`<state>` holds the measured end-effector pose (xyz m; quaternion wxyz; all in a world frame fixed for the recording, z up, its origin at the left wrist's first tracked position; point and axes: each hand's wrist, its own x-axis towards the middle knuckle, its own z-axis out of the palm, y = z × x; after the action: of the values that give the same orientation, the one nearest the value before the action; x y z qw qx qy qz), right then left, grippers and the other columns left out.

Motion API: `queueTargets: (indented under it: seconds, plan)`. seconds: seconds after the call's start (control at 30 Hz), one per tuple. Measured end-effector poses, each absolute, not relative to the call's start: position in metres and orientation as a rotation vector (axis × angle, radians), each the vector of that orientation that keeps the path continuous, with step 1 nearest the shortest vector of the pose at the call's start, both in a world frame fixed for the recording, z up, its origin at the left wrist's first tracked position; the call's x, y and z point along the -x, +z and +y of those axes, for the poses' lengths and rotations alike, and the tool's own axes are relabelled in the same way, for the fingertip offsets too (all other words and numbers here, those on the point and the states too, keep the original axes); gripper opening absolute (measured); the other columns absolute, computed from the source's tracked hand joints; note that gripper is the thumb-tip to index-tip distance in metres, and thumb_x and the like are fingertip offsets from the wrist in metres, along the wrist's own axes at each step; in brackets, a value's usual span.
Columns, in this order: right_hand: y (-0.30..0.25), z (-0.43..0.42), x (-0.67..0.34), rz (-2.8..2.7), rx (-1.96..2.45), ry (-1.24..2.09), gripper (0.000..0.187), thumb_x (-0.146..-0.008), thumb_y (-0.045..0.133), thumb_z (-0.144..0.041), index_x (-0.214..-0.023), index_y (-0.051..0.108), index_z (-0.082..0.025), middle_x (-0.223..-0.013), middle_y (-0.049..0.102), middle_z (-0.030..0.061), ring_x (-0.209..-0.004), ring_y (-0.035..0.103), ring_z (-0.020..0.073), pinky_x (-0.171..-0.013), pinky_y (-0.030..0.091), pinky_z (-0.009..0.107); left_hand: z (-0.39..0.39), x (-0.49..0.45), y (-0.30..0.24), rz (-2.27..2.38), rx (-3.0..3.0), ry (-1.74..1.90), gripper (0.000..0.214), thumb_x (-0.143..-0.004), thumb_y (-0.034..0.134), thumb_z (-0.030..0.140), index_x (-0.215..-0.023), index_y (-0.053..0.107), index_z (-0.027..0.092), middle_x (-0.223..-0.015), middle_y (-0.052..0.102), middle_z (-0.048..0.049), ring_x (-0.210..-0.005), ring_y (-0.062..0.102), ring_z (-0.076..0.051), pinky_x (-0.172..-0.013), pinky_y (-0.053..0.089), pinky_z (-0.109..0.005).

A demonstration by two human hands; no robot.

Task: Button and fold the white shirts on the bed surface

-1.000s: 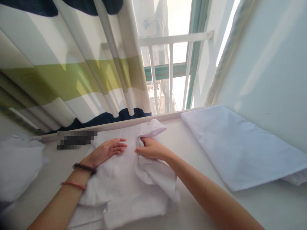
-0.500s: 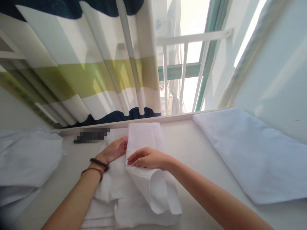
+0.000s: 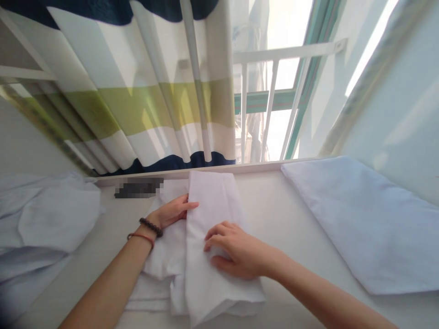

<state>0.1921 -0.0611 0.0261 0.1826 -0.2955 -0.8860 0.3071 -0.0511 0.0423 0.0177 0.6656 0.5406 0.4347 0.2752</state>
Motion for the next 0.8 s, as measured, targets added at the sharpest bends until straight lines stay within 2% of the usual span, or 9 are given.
queueTargets:
  seconds: [0.1,0.2,0.27,0.4,0.5,0.6,0.67,0.73,0.8]
  plan:
    - [0.022,-0.041,-0.194,-2.427,0.932,0.809,0.022,-0.092,0.051,-0.027,-0.109,0.066,-0.023,-0.12,0.061,0.0077,-0.114,0.055,0.0205,-0.102,0.043,0.035,0.038,0.05,0.019,0.98,-1.244,0.612,0.058,-0.073,0.079,0.028,-0.124,0.057,0.015,-0.121,0.069,-0.0132,-0.101,0.068,-0.026,-0.079,0.058,-0.033]
    - [0.016,-0.02,-0.198,-2.304,1.194,0.626,0.035,-0.092,0.053,-0.04,-0.119,0.06,-0.02,-0.131,0.055,0.0123,-0.121,0.051,0.0248,-0.106,0.039,0.04,0.035,0.045,0.017,1.006,-1.223,0.626,0.055,-0.072,0.078,0.03,-0.12,0.058,0.014,-0.121,0.068,-0.0146,-0.102,0.068,-0.027,-0.079,0.058,-0.034]
    - [0.016,-0.012,-0.204,-2.288,1.315,0.559,0.038,-0.093,0.05,-0.044,-0.121,0.059,-0.019,-0.13,0.057,0.013,-0.12,0.052,0.026,-0.104,0.04,0.041,0.032,0.036,0.015,1.018,-1.207,0.645,0.051,-0.073,0.077,0.03,-0.118,0.058,0.014,-0.119,0.069,-0.0145,-0.101,0.068,-0.028,-0.079,0.058,-0.036]
    - [0.031,-0.005,-0.232,-2.292,1.566,0.577,0.033,-0.096,0.039,-0.04,-0.103,0.065,-0.021,-0.1,0.07,0.0086,-0.093,0.064,0.0246,-0.082,0.049,0.036,0.024,-0.004,0.008,1.088,-1.36,0.659,0.047,-0.075,0.071,0.029,-0.117,0.058,0.013,-0.114,0.07,-0.0139,-0.096,0.068,-0.028,-0.073,0.057,-0.036]
    - [0.042,0.007,-0.262,-2.293,1.767,0.444,0.031,-0.093,0.04,-0.036,-0.091,0.067,-0.021,-0.088,0.071,0.0084,-0.084,0.066,0.0269,-0.073,0.049,0.036,0.021,-0.048,0.002,0.978,-1.533,0.606,0.045,-0.074,0.068,0.023,-0.117,0.06,0.012,-0.113,0.07,-0.0135,-0.1,0.066,-0.029,-0.08,0.055,-0.038]
    - [0.041,0.027,-0.288,-2.175,1.782,0.213,0.033,-0.091,0.046,-0.035,-0.111,0.063,-0.015,-0.111,0.066,0.0158,-0.106,0.061,0.0317,-0.091,0.045,0.043,0.02,-0.085,-0.002,0.894,-1.61,0.578,0.043,-0.073,0.066,0.02,-0.115,0.062,0.011,-0.114,0.07,-0.014,-0.102,0.065,-0.029,-0.087,0.052,-0.039]
    - [0.037,0.042,-0.3,-2.124,1.71,0.282,0.045,-0.089,0.05,-0.038,-0.127,0.055,-0.013,-0.132,0.056,0.0192,-0.125,0.05,0.0332,-0.105,0.037,0.045,0.019,-0.098,-0.001,0.87,-1.62,0.576,0.043,-0.073,0.065,0.018,-0.115,0.061,0.01,-0.115,0.07,-0.0138,-0.103,0.065,-0.028,-0.088,0.052,-0.038]
    - [0.035,0.056,-0.306,-2.112,1.647,0.448,0.049,-0.09,0.05,-0.041,-0.132,0.053,-0.016,-0.14,0.051,0.0163,-0.131,0.046,0.0309,-0.108,0.035,0.043,0.019,-0.103,0.002,0.856,-1.596,0.581,0.043,-0.073,0.063,0.016,-0.115,0.061,0.01,-0.114,0.071,-0.0119,-0.103,0.064,-0.028,-0.089,0.051,-0.037]
    - [0.037,0.068,-0.309,-2.116,1.601,0.562,0.047,-0.091,0.047,-0.046,-0.129,0.056,-0.02,-0.137,0.055,0.0116,-0.124,0.052,0.0279,-0.103,0.041,0.038,0.019,-0.103,0.007,0.876,-1.546,0.583,0.04,-0.073,0.059,0.014,-0.112,0.063,0.011,-0.11,0.072,-0.0095,-0.103,0.064,-0.027,-0.09,0.05,-0.036]
